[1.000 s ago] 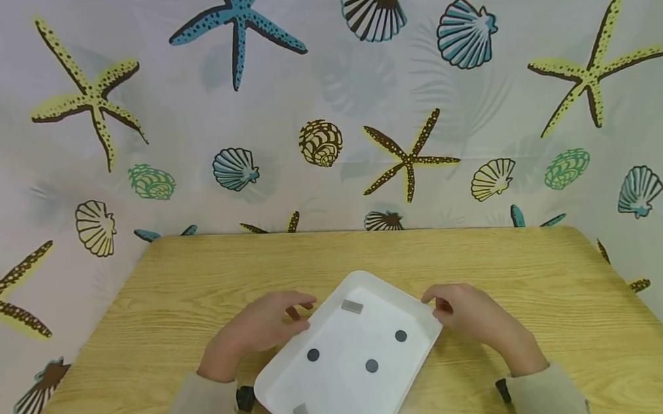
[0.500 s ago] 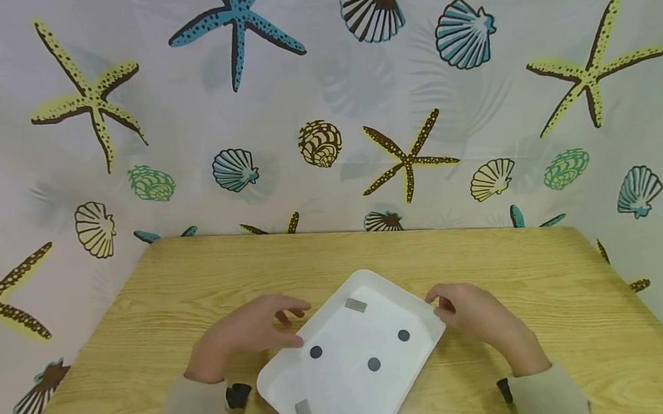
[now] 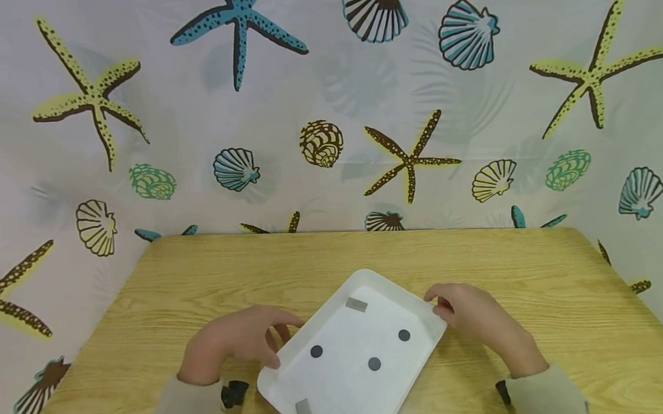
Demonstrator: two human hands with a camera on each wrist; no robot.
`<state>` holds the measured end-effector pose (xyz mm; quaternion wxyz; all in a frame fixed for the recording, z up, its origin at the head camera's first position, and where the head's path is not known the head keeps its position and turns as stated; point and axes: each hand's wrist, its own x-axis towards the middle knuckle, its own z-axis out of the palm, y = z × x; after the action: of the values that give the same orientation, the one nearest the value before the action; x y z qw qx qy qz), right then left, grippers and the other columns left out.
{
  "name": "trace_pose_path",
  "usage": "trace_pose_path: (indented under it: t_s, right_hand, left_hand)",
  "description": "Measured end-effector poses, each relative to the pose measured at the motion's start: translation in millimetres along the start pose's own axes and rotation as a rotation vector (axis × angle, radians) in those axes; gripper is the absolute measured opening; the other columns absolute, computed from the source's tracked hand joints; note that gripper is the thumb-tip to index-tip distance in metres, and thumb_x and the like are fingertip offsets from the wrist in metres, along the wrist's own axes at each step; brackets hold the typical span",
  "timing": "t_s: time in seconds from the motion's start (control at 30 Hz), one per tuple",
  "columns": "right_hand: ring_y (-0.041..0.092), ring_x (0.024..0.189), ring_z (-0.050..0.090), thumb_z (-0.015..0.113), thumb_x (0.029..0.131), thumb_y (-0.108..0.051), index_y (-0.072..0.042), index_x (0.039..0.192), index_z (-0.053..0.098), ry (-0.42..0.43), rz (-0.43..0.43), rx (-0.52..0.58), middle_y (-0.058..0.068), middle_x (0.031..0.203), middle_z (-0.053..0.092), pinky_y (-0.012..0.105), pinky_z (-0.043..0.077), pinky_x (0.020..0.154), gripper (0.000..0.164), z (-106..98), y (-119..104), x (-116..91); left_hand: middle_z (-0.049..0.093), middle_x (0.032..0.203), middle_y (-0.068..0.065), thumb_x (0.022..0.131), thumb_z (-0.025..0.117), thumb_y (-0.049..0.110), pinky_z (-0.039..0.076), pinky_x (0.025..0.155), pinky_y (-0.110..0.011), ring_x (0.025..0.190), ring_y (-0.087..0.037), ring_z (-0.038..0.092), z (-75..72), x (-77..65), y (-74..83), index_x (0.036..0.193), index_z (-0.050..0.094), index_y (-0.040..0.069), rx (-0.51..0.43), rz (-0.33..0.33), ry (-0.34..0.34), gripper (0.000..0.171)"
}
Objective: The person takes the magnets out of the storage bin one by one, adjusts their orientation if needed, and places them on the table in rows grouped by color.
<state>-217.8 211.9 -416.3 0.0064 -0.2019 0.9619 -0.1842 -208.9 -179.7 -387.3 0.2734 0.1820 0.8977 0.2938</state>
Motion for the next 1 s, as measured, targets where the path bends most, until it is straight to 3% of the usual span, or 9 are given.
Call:
trace_pose_path:
  t_s: [0.2, 0.4, 0.77, 1.0]
  right_hand:
    - [0.01, 0.066, 0.048, 0.068, 0.097, -0.004, -0.008, 0.114, 0.074, 0.003, 0.005, 0.004, -0.004, 0.075, 0.059, 0.022, 0.041, 0.059, 0.019, 0.2, 0.2, 0.0]
    - [0.009, 0.064, 0.046, 0.067, 0.097, -0.004, -0.008, 0.115, 0.073, -0.01, 0.012, 0.012, -0.004, 0.074, 0.057, 0.021, 0.039, 0.057, 0.019, -0.7, -0.8, -1.4]
    - [0.009, 0.063, 0.047, 0.066, 0.097, -0.004, -0.006, 0.117, 0.071, -0.048, 0.04, 0.033, -0.003, 0.075, 0.058, 0.021, 0.039, 0.057, 0.021, -5.3, -4.8, -3.0]
    - [0.01, 0.064, 0.047, 0.064, 0.097, -0.002, -0.005, 0.121, 0.069, -0.069, 0.043, 0.045, -0.002, 0.077, 0.059, 0.022, 0.04, 0.057, 0.025, -5.5, -5.2, -5.1]
  left_hand:
    - [0.07, 0.116, -0.006, 0.079, 0.08, -0.008, 0.058, 0.085, -0.038, 0.095, -0.021, 0.069, -0.1, 0.9, -1.5, 0.142, 0.063, 0.015, 0.002, 0.029, -0.021, 0.069]
    - [0.071, 0.12, -0.008, 0.083, 0.072, -0.01, 0.058, 0.084, -0.037, 0.098, -0.02, 0.068, -0.7, 2.9, -3.6, 0.143, 0.061, 0.012, 0.028, 0.051, 0.008, 0.065]
    - [0.07, 0.12, -0.012, 0.093, 0.063, -0.009, 0.059, 0.087, -0.037, 0.102, -0.023, 0.068, -0.6, 10.6, -14.1, 0.14, 0.063, 0.01, 0.03, 0.134, 0.123, 0.051]
    - [0.071, 0.116, -0.009, 0.097, 0.065, -0.001, 0.058, 0.087, -0.037, 0.101, -0.023, 0.068, 0.8, 15.4, -19.7, 0.137, 0.065, 0.01, 0.052, 0.134, 0.215, 0.042]
